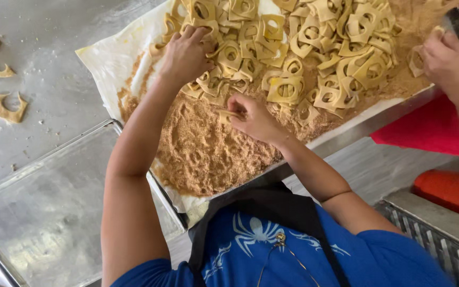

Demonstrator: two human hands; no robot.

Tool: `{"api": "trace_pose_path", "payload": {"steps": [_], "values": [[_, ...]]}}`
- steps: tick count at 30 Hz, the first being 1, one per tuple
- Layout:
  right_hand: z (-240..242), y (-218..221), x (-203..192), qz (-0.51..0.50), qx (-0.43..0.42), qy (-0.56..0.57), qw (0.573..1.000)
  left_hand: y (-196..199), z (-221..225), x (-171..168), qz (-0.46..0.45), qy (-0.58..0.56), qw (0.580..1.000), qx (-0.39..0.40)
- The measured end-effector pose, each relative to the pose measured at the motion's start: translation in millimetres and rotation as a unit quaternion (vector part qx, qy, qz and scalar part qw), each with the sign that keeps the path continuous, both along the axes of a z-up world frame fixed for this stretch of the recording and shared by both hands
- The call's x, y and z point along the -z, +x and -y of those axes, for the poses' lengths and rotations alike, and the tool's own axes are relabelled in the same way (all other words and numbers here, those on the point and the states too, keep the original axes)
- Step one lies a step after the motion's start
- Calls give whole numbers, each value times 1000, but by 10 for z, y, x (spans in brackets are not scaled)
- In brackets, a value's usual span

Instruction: The person coats square dough pieces with a brown crumble topping and transfers them onto metal baking trays.

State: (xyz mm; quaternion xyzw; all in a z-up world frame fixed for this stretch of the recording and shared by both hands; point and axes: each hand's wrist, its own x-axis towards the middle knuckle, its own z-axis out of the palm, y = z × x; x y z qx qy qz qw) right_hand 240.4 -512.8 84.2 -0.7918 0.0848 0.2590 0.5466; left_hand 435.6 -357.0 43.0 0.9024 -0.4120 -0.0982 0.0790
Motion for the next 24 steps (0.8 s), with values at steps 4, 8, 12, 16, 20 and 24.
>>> {"api": "trace_pose_path", "payload": {"steps": [4, 8, 12, 16, 20, 24], "values": [[-207, -20, 171, 352, -158, -229, 893, 88, -98, 198, 13, -186, 982, -13], [-16, 176, 79, -18, -173, -108, 979, 191, -249, 16, -67, -308, 943, -107], [446, 685, -41, 225, 37, -27, 973, -127, -549, -489, -115, -354, 919, -132], [235, 1023, 284, 366, -10, -296, 882, -817, -794, -764, -219, -326, 897, -204], [243, 1119, 440, 360, -55, -242, 899, -1126, -1122, -699, -273, -285, 862, -318], [396, 739, 93, 272, -43, -146, 950, -1397, -1384, -437, -139, -348, 858, -351]]}}
